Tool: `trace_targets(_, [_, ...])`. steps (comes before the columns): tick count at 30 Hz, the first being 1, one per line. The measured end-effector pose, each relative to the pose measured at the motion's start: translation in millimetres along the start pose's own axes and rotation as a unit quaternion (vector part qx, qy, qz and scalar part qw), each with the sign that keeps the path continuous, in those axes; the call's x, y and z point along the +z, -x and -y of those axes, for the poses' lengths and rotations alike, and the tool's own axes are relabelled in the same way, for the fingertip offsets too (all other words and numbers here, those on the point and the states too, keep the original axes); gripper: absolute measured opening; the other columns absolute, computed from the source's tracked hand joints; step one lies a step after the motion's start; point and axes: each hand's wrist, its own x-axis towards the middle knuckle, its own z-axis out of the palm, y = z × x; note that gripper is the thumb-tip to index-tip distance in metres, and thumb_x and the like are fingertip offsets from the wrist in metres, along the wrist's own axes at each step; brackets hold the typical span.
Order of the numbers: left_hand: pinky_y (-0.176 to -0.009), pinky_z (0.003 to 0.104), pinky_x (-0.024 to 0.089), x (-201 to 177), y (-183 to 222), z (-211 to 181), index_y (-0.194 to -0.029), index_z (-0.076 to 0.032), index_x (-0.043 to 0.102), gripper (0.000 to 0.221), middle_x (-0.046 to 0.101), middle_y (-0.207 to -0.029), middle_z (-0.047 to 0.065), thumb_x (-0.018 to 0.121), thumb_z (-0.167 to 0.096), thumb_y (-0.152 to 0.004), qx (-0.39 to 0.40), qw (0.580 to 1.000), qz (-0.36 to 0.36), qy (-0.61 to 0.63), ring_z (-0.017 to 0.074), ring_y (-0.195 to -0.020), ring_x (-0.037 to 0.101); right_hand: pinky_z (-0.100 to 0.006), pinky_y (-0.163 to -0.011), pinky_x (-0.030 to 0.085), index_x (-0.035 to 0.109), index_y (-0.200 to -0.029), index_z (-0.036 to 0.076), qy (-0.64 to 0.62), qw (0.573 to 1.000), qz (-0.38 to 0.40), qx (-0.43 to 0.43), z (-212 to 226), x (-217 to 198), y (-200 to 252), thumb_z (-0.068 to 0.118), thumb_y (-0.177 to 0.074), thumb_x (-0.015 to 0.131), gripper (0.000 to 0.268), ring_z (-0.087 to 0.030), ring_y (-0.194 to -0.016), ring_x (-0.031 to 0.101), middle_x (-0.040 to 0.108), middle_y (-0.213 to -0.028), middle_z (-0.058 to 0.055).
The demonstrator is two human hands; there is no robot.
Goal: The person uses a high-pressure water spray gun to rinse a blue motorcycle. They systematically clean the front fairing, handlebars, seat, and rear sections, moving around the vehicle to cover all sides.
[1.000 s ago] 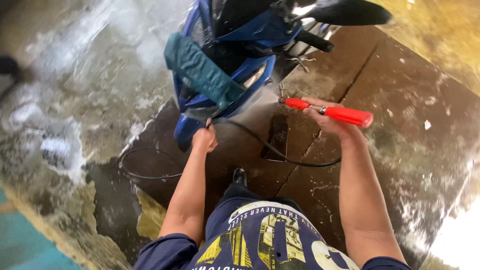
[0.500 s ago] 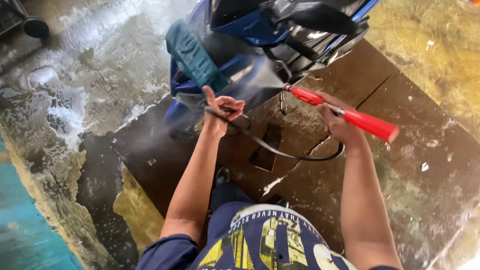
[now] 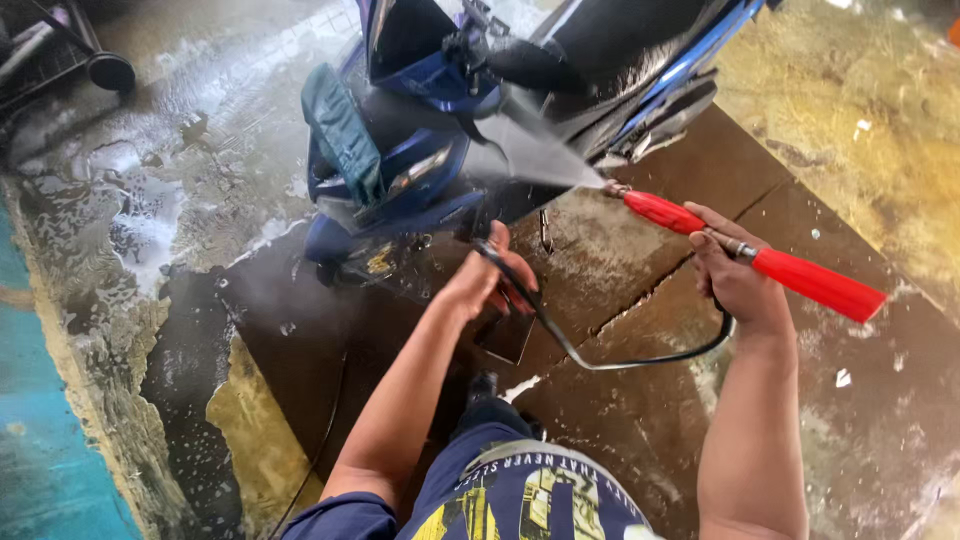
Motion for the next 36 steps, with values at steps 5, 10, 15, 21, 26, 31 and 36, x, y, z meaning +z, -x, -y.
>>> trace_targets(5, [-0.042,0.028,0.048,64.4,-20.1,-24.1,-0.087,0.0,0.073,0.11,0.071,-0.069,0.013,0.018,-0.095,-0.081,-0.001,0.985,0.152,0.081,0.0232,-0.061,0.072,-0.024,-0.045,0.041,0.068,-0.137,0.013,0.021,0.998,0.049,0.023,6.8,-20.4,-38.7,0.017,-0.098,0.068,0.04,-0.005,-0.05,0.047,0.053,-0.064,0.004])
trace_targets(10, [-0.044,0.03,0.053,58.9,-113.0,-38.6,-0.096,0.002,0.069,0.107,0.073,-0.071,0.016,0.024,-0.093,-0.079,-0.006,0.974,-0.078,0.213,0.0256,-0.062,0.074,-0.024,-0.046,0.041,0.069,-0.137,0.014,0.062,0.998,0.02,0.019,-0.6,-28.1,-89.2,0.015,-0.098,0.068,0.039,-0.005,-0.053,0.048,0.061,-0.07,0.005])
trace_targets(15, [-0.05,0.033,0.059,23.6,-180.1,-48.1,-0.114,0.002,0.061,0.099,0.074,-0.077,0.021,0.022,-0.085,-0.086,0.029,0.964,-0.169,0.203,0.0263,-0.065,0.074,-0.023,-0.05,0.043,0.062,-0.143,0.005,-0.007,0.992,0.104,-0.066,-8.7,-41.4,-148.9,0.015,-0.101,0.061,0.043,-0.006,-0.053,0.049,0.056,-0.065,0.003])
trace_targets(21, [-0.056,0.031,0.064,8.4,-243.5,-42.5,-0.117,0.009,0.061,0.097,0.078,-0.093,0.024,0.02,-0.076,-0.096,0.123,0.949,-0.244,0.155,0.0255,-0.071,0.077,-0.025,-0.047,0.043,0.057,-0.145,-0.001,-0.114,0.979,0.165,-0.031,-4.4,-67.7,-196.7,0.017,-0.101,0.061,0.049,-0.008,-0.053,0.048,0.051,-0.065,0.001])
trace_targets(26, [-0.059,0.033,0.064,6.7,-245.4,-36.2,-0.121,-0.013,0.05,0.071,0.073,-0.101,0.02,0.021,-0.072,-0.093,0.108,0.903,-0.337,0.245,0.0252,-0.077,0.077,-0.024,-0.047,0.043,0.058,-0.145,-0.002,-0.127,0.969,0.206,-0.059,3.3,-71.1,-236.1,0.017,-0.102,0.062,0.048,-0.009,-0.053,0.048,0.053,-0.065,-0.001])
trace_targets(31, [-0.049,0.033,0.059,4.3,-275.1,-17.7,-0.1,0.004,0.055,0.076,0.061,-0.078,0.013,0.036,-0.069,-0.101,0.138,0.853,-0.406,0.298,0.0246,-0.065,0.071,-0.024,-0.05,0.045,0.056,-0.147,-0.002,-0.149,0.953,0.234,-0.122,10.1,-84.6,-265.1,0.015,-0.104,0.061,0.047,-0.009,-0.056,0.051,0.057,-0.069,-0.002])
trace_targets(36, [-0.046,0.033,0.055,12.6,-296.0,-11.6,-0.102,0.002,0.05,0.062,0.057,-0.077,0.013,0.046,-0.06,-0.104,0.187,0.783,-0.48,0.349,0.0251,-0.062,0.069,-0.022,-0.046,0.044,0.06,-0.143,0.0,-0.089,0.939,0.316,-0.101,33.0,-111.3,-289.8,0.009,-0.098,0.061,0.046,-0.008,-0.051,0.052,0.059,-0.067,0.0])
